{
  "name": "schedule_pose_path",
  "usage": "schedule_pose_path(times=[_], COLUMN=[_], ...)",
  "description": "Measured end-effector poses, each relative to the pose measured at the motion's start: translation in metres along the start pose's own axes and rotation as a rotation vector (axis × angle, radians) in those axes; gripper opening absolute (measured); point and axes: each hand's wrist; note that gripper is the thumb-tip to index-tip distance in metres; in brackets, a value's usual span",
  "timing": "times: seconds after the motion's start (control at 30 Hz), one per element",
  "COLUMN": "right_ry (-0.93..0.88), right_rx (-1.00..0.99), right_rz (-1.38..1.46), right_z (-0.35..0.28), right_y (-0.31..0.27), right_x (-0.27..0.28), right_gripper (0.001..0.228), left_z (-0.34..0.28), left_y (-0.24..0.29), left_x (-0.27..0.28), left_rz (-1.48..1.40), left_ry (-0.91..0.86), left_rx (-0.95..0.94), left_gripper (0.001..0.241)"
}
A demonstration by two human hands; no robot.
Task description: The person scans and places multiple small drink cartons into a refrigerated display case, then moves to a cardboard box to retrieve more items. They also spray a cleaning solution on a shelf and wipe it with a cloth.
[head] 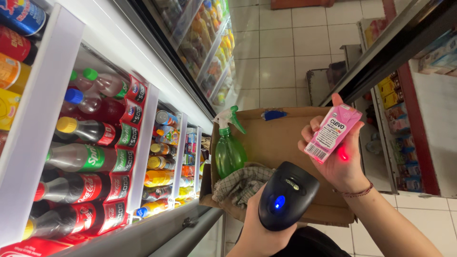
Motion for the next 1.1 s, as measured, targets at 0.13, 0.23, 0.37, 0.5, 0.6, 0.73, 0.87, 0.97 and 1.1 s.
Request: schedule_pose_path(times=[0.13,0.23,0.37,0.5,0.6,0.73,0.87,0.97,1.1], right_ry=[-0.017,-0.062,-0.117,-0.178,-0.221,-0.308,-0.442,-0.502,-0.669], right_rx=[-0.04,-0.062,-0.141,-0.302,-0.452,-0.427,-0.293,-0.217,-0.029], right_rz=[0.017,0.02,0.04,-0.001,-0.079,-0.35,-0.461,-0.446,-0.354], right_z=[0.006,0.01,0.017,0.032,0.044,0.067,0.104,0.132,0.167], right_y=[-0.002,-0.005,-0.012,-0.011,-0.001,0.009,0.021,0.039,0.069], right_x=[-0.001,-0.006,-0.014,-0.025,-0.043,-0.079,-0.115,-0.137,-0.178], right_gripper=[0.08,0.077,0.075,0.089,0.084,0.081,0.07,0.056,0.043], left_z=[0.001,0.001,0.004,0.008,0.011,0.014,0.009,0.004,0.003], left_y=[0.021,0.029,0.037,0.056,0.074,0.095,0.121,0.135,0.143], left_x=[-0.005,0.0,0.003,0.017,0.031,0.044,0.066,0.079,0.098], left_rz=[-0.037,0.085,0.041,0.11,0.193,0.189,0.565,0.571,0.804], left_ry=[0.028,0.002,0.154,0.209,0.244,0.337,0.433,0.524,0.706], left_rx=[0.043,0.003,-0.113,-0.197,-0.205,-0.269,-0.474,-0.506,-0.609], left_gripper=[0.066,0.055,0.068,0.077,0.08,0.08,0.059,0.059,0.045])
Point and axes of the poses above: each hand's wrist, its own z-axis towards the middle knuckle, its own x-axis out of the back of the hand, y = z × x, and after that the axes turned 12 degrees about -y, right-handed
